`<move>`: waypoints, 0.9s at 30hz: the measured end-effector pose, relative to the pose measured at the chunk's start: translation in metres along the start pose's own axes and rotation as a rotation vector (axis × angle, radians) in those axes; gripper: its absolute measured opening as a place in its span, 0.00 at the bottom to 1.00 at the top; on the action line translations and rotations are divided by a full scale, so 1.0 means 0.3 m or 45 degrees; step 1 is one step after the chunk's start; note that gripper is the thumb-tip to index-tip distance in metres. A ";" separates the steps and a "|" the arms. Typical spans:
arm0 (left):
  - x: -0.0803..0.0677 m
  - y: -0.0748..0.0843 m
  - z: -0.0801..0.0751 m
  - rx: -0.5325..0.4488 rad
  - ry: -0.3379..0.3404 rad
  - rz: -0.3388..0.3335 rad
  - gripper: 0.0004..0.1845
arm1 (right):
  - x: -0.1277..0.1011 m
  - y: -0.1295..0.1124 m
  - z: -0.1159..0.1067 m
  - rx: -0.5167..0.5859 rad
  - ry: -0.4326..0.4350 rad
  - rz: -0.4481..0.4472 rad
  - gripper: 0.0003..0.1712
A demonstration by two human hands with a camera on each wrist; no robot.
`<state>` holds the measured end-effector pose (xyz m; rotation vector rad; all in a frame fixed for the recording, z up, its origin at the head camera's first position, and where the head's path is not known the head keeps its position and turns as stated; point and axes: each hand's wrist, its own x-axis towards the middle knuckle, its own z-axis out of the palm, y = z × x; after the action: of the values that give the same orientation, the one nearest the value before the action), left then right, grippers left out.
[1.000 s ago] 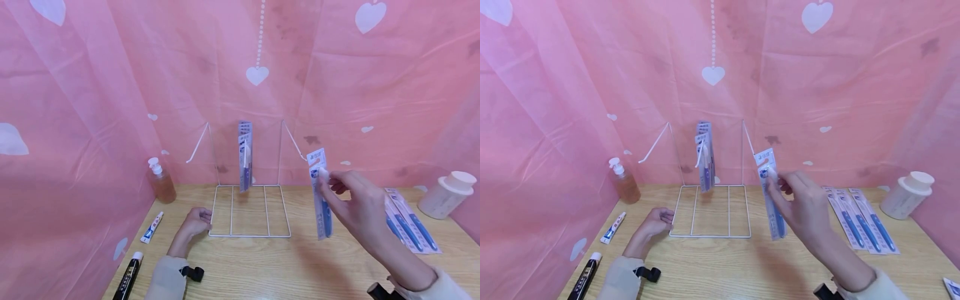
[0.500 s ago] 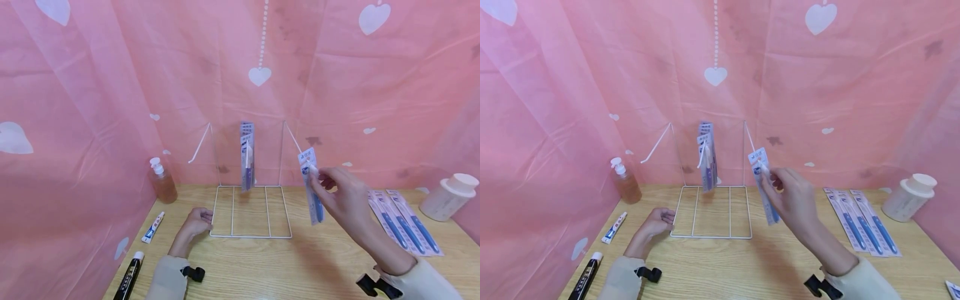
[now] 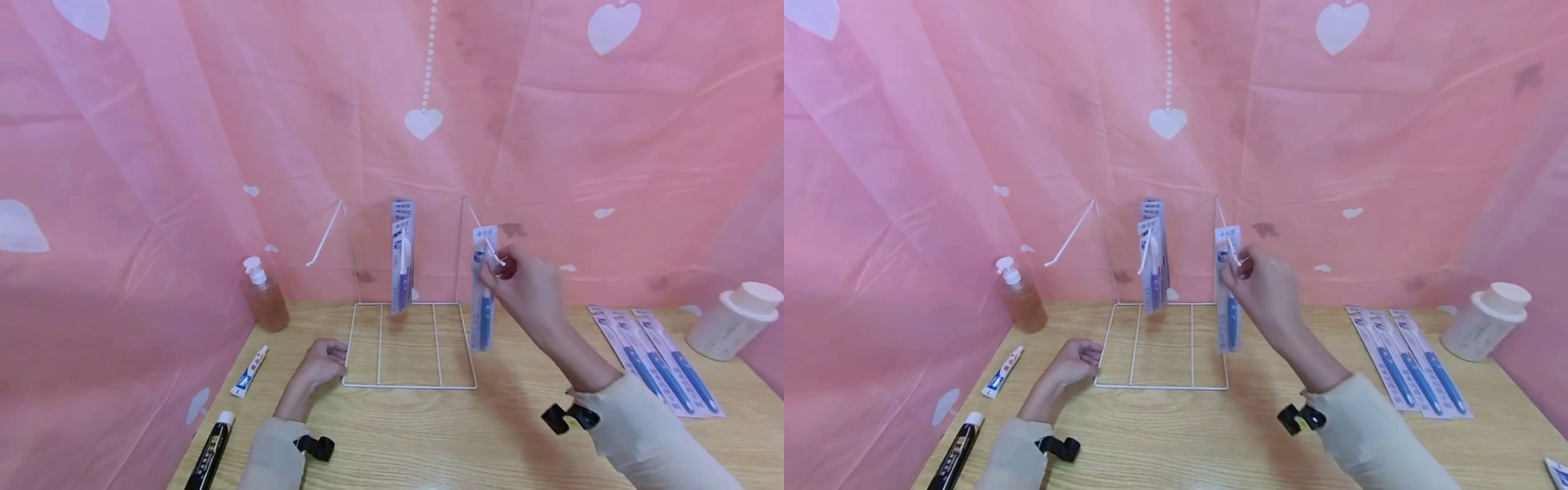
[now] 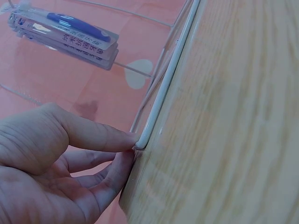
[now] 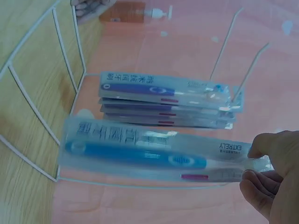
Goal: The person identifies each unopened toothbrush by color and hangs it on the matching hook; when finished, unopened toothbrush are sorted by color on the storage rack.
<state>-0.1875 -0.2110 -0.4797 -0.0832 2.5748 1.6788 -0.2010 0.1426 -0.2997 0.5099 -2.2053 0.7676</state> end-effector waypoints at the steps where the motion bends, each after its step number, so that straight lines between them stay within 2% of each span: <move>1: 0.000 -0.001 0.000 -0.005 0.001 -0.007 0.23 | 0.014 0.005 0.015 -0.004 0.001 0.008 0.06; 4: 0.001 -0.004 0.001 -0.014 -0.006 -0.008 0.23 | 0.055 0.021 0.055 0.011 0.006 0.024 0.06; 12: 0.006 -0.003 -0.003 0.017 -0.003 0.001 0.22 | 0.149 0.077 0.149 0.048 0.021 0.170 0.08; 19: 0.004 0.010 -0.009 0.020 -0.009 -0.003 0.22 | 0.192 0.106 0.189 0.038 0.024 0.192 0.12; 27: 0.009 -0.001 -0.012 0.003 -0.010 -0.006 0.22 | 0.201 0.118 0.209 0.028 0.048 0.179 0.11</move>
<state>-0.1903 -0.2144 -0.4789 -0.0818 2.5687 1.6713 -0.2922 0.1202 -0.3019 0.3504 -2.2175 0.8687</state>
